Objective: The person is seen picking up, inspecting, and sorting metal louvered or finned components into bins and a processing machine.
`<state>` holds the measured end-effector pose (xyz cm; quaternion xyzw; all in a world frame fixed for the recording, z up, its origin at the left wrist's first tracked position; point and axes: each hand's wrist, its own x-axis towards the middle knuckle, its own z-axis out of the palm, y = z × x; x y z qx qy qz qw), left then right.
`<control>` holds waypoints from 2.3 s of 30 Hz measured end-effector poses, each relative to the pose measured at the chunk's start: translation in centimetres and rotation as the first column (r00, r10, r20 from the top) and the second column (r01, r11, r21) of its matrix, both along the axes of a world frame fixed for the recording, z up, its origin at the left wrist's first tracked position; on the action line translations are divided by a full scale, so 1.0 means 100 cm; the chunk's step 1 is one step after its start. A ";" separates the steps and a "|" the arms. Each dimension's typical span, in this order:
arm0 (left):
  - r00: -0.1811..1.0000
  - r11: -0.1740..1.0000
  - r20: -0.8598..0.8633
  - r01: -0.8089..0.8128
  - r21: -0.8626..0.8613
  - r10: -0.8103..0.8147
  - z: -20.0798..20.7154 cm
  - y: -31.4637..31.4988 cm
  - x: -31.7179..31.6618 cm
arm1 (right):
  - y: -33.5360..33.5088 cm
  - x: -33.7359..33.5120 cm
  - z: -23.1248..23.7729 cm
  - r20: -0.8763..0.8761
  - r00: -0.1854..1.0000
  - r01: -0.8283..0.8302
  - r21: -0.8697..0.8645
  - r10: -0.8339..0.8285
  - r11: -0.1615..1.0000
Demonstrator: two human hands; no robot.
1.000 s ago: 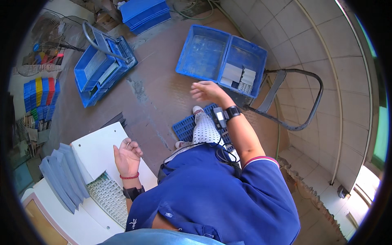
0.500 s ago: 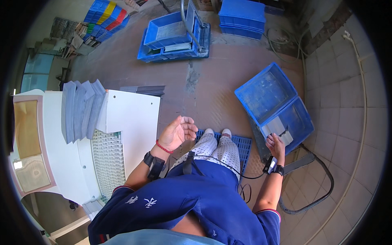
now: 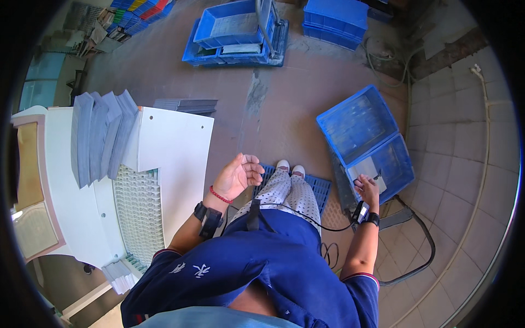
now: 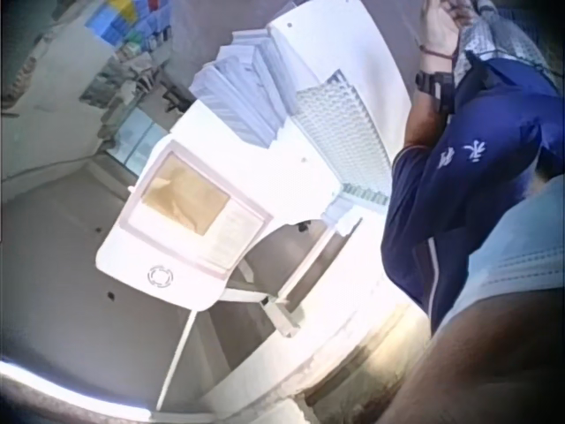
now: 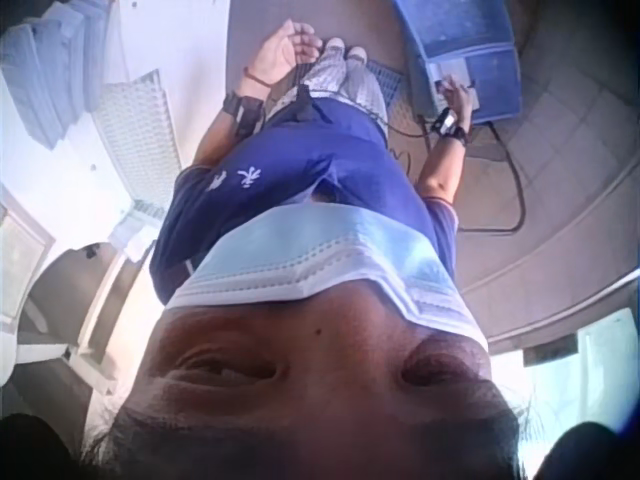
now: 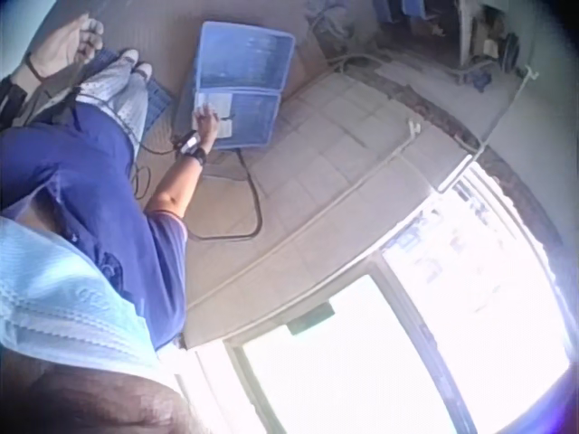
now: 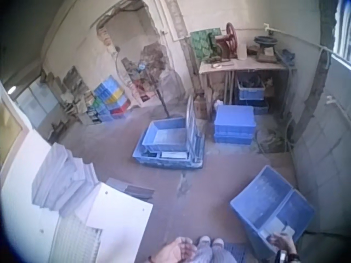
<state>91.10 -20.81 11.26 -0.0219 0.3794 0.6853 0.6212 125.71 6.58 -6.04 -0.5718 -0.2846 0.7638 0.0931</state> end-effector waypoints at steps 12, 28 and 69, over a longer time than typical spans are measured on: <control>0.992 0.995 0.129 0.011 -0.104 0.003 -0.050 -0.021 -0.014 | -0.004 0.041 -0.040 0.356 0.922 -0.196 0.095 0.150 0.976; 0.994 0.973 0.097 0.080 -0.216 -0.060 -0.070 0.025 -0.033 | -0.018 0.065 -0.044 0.499 0.867 -0.084 0.117 0.015 0.990; 0.836 0.655 0.418 0.542 -0.527 -0.355 -0.311 0.254 0.086 | 0.200 0.083 -0.383 0.841 0.092 -0.918 -0.136 0.533 0.372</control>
